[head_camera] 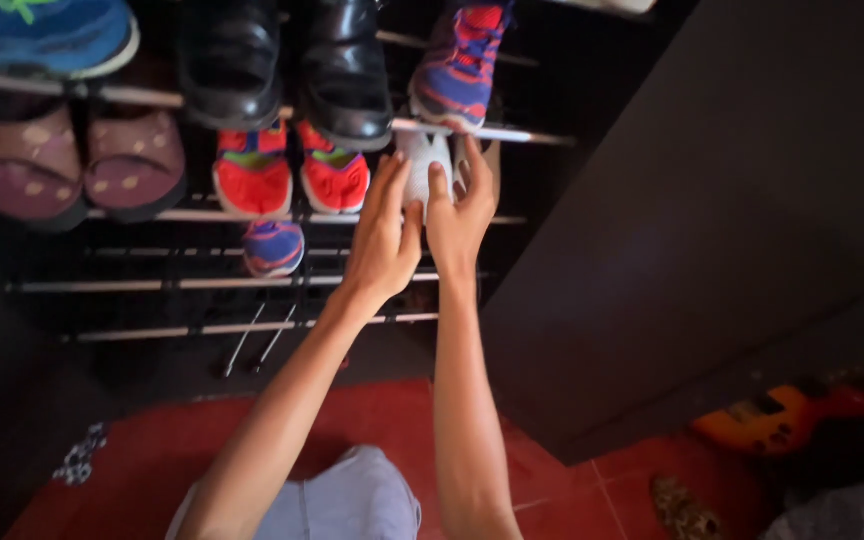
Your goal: Organizing and rearranging various pairs of shoes on a multi-tier shoe rack.
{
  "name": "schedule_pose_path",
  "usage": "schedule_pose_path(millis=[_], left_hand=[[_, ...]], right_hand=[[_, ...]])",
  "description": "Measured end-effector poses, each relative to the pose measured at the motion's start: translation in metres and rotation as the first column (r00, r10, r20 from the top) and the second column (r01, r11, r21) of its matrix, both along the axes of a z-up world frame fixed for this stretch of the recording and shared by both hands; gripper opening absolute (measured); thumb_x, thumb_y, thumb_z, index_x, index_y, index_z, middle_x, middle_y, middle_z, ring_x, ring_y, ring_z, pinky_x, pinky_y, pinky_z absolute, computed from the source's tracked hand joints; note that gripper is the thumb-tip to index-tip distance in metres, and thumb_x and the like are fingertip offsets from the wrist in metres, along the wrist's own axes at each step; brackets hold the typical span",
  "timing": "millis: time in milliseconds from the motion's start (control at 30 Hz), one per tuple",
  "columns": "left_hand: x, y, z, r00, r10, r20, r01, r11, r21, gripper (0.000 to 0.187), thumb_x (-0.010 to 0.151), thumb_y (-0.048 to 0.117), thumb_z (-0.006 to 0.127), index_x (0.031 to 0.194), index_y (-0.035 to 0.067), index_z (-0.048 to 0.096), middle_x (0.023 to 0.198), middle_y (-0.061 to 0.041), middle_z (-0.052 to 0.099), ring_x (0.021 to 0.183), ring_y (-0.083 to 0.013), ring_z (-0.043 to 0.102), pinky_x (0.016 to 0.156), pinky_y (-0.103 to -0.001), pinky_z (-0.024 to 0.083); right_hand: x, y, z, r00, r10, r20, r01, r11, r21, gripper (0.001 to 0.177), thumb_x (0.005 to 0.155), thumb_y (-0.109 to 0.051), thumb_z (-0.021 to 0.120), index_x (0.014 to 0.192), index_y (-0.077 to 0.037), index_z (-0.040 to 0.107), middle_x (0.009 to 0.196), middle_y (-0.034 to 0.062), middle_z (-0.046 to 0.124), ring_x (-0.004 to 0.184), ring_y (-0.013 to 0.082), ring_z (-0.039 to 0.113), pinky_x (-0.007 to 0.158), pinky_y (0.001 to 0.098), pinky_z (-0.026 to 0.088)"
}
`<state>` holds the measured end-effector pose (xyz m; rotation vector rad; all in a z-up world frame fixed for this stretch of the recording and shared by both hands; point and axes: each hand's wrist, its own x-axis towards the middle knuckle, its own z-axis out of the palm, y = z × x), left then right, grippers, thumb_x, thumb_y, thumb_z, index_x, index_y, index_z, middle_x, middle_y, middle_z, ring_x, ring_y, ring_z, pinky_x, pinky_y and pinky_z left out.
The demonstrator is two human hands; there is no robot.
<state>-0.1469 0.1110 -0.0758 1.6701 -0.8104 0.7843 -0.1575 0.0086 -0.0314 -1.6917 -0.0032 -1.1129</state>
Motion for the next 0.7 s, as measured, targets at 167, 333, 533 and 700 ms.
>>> schedule_pose_path(millis=[167, 333, 533, 700], left_hand=[[-0.019, 0.059, -0.047, 0.996, 0.044, -0.076, -0.044, 0.999, 0.002, 0.048, 0.105, 0.01, 0.056, 0.15, -0.004, 0.044, 0.154, -0.026, 0.047, 0.148, -0.0413, 0.043, 0.123, -0.046, 0.034], [-0.003, 0.11, -0.11, 0.973, 0.162, -0.162, -0.166, 0.986, -0.012, 0.043, 0.106, 0.013, 0.056, 0.145, -0.003, 0.05, 0.149, -0.025, 0.053, 0.141, -0.0408, 0.05, 0.119, -0.045, 0.038], [0.036, 0.151, -0.165, 0.893, 0.178, -0.413, -0.218, 0.975, -0.05, 0.046, 0.103, 0.014, 0.056, 0.145, -0.004, 0.049, 0.148, -0.025, 0.052, 0.133, -0.0387, 0.056, 0.11, -0.041, 0.044], [0.076, 0.171, -0.188, 0.906, 0.264, -0.331, -0.275, 0.961, 0.016, 0.048, 0.105, 0.013, 0.056, 0.148, -0.006, 0.046, 0.151, -0.028, 0.049, 0.14, -0.0431, 0.048, 0.116, -0.045, 0.039]], right_hand=[[-0.01, 0.039, -0.066, 0.999, 0.046, -0.022, -0.043, 0.994, 0.101, 0.039, 0.098, -0.012, 0.068, 0.133, 0.005, 0.061, 0.125, 0.0185, 0.07, 0.114, 0.0248, 0.07, 0.094, 0.0335, 0.057], [0.007, 0.085, -0.141, 0.973, 0.179, -0.143, -0.156, 0.975, 0.157, 0.028, 0.098, -0.009, 0.068, 0.122, 0.005, 0.068, 0.109, 0.0186, 0.076, 0.1, 0.0234, 0.072, 0.088, 0.0333, 0.058], [0.031, 0.133, -0.172, 0.9, 0.249, -0.357, -0.231, 0.969, 0.091, 0.036, 0.092, -0.011, 0.07, 0.126, 0.001, 0.066, 0.112, 0.0156, 0.074, 0.1, 0.0232, 0.074, 0.085, 0.0337, 0.059], [0.069, 0.14, -0.195, 0.925, 0.147, -0.351, -0.188, 0.978, -0.085, 0.042, 0.09, -0.013, 0.072, 0.128, 0.002, 0.066, 0.119, 0.0202, 0.07, 0.11, 0.0315, 0.07, 0.094, 0.0378, 0.055]])
